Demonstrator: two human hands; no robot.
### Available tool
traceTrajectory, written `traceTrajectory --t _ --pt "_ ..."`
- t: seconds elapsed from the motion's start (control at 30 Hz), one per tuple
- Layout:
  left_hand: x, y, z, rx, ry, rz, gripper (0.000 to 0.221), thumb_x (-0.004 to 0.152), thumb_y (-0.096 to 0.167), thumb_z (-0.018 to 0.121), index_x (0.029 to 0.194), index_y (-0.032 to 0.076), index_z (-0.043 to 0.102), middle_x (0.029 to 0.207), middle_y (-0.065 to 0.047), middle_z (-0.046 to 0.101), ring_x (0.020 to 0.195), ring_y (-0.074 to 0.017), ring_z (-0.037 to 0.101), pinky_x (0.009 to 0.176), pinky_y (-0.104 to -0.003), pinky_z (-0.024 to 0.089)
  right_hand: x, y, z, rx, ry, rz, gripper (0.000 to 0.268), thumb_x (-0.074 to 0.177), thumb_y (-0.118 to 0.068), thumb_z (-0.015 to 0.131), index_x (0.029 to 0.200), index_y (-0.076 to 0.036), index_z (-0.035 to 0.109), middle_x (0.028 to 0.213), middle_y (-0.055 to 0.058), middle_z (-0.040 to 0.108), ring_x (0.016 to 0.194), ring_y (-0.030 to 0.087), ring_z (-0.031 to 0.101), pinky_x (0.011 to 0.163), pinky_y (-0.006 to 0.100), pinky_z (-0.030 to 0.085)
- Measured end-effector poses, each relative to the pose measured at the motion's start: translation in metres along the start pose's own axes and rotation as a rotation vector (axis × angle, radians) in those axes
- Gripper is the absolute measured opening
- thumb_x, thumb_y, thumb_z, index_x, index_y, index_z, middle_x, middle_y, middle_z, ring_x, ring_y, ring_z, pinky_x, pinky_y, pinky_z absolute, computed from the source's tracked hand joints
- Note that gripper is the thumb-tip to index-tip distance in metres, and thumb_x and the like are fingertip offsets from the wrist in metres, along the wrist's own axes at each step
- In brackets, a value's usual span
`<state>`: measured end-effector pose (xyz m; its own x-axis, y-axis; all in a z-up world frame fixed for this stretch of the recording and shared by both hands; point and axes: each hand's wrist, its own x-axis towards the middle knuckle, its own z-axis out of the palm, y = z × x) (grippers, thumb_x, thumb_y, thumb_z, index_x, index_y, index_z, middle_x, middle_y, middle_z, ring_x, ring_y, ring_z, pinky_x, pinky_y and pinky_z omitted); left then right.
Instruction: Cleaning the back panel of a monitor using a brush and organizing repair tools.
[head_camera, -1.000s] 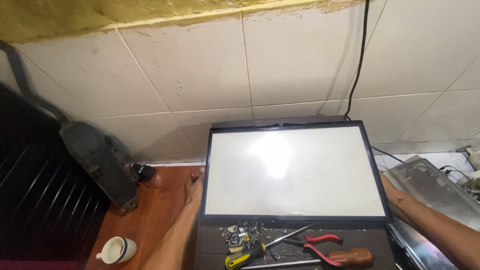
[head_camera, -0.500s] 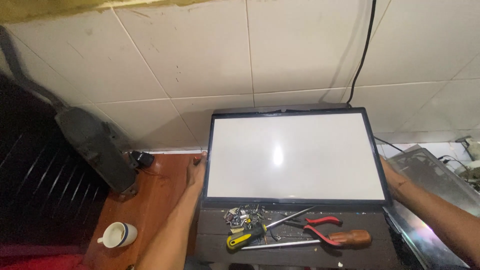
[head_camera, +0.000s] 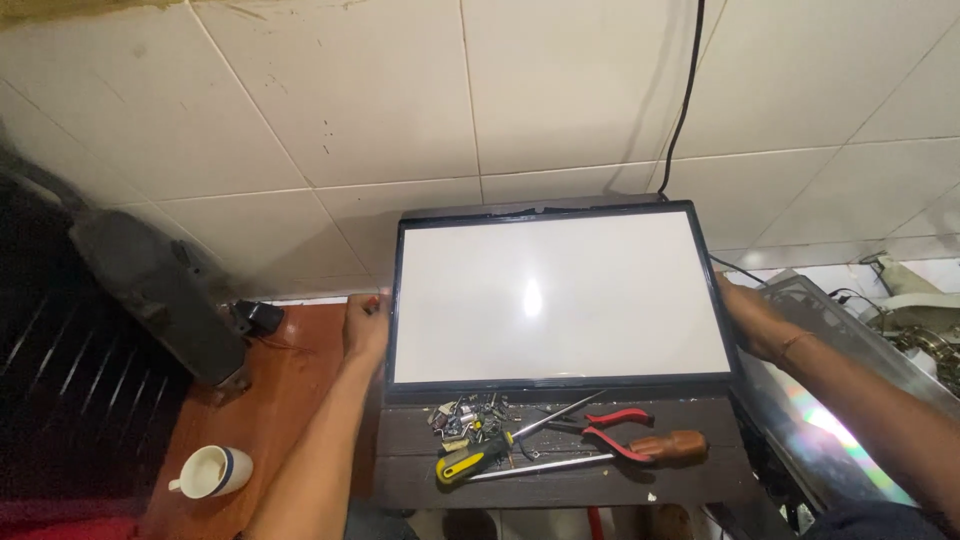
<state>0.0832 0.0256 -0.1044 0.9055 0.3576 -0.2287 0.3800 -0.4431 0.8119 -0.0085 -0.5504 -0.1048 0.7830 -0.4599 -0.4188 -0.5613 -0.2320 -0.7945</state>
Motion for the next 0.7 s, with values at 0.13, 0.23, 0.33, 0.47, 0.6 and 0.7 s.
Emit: traceTrajectory --t 0.13,0.23,0.33,0.47,0.6,0.7 --pt "-0.085 0.086 -0.028 -0.072 0.047 0.089 0.026 0.106 0.034 0.055 0.119 0.012 0.057 0.106 -0.013 0.059 0.104 -0.0355 0.065 0.080 -0.041 0.048 -0.030 -0.053 0.011 -0.061 0.069 -0.033 0.064 0.116 -0.049 0.035 0.114 0.009 0.063 0.094 0.024 0.059 0.087 0.035 0.063 0.073 0.049 0.048" --pt "-0.108 0.110 -0.032 0.055 0.034 0.142 0.025 0.106 0.039 0.053 0.118 0.017 0.057 0.112 -0.014 0.068 0.111 -0.0385 0.067 0.082 -0.043 0.049 -0.051 -0.058 0.017 -0.152 0.034 -0.164 0.075 0.117 -0.053 0.024 0.125 0.012 0.061 0.105 0.033 0.063 0.105 0.047 0.064 0.083 0.058 0.049" --pt "-0.103 0.101 -0.028 0.063 0.014 0.194 0.022 0.106 0.037 0.056 0.117 0.018 0.057 0.113 -0.018 0.069 0.110 -0.0393 0.068 0.080 -0.041 0.050 -0.047 -0.041 0.017 -0.274 0.026 -0.281 0.078 0.114 -0.058 0.027 0.124 0.009 0.064 0.109 0.035 0.067 0.109 0.052 0.064 0.086 0.060 0.049" --pt "-0.092 0.084 -0.024 0.061 -0.011 0.216 0.023 0.105 0.031 0.058 0.119 0.013 0.059 0.111 -0.019 0.067 0.109 -0.0389 0.068 0.079 -0.039 0.051 -0.047 -0.041 0.016 -0.382 0.036 -0.343 0.079 0.116 -0.058 0.024 0.121 0.008 0.065 0.100 0.033 0.069 0.103 0.050 0.068 0.082 0.059 0.051" --pt "-0.089 0.077 -0.027 0.035 -0.005 0.243 0.020 0.102 0.027 0.063 0.116 0.012 0.062 0.113 -0.020 0.069 0.112 -0.0414 0.066 0.086 -0.042 0.052 -0.057 -0.045 0.014 -0.474 0.055 -0.410 0.082 0.114 -0.061 0.023 0.121 0.008 0.065 0.096 0.033 0.071 0.098 0.050 0.070 0.076 0.057 0.053" --pt "-0.089 0.075 -0.029 0.030 0.000 0.263 0.020 0.100 0.025 0.067 0.115 0.012 0.063 0.115 -0.020 0.069 0.113 -0.0412 0.065 0.088 -0.043 0.053 -0.074 -0.060 0.015 -0.536 0.062 -0.434 0.077 0.114 -0.055 0.023 0.121 0.009 0.065 0.096 0.033 0.071 0.097 0.050 0.071 0.076 0.057 0.054"
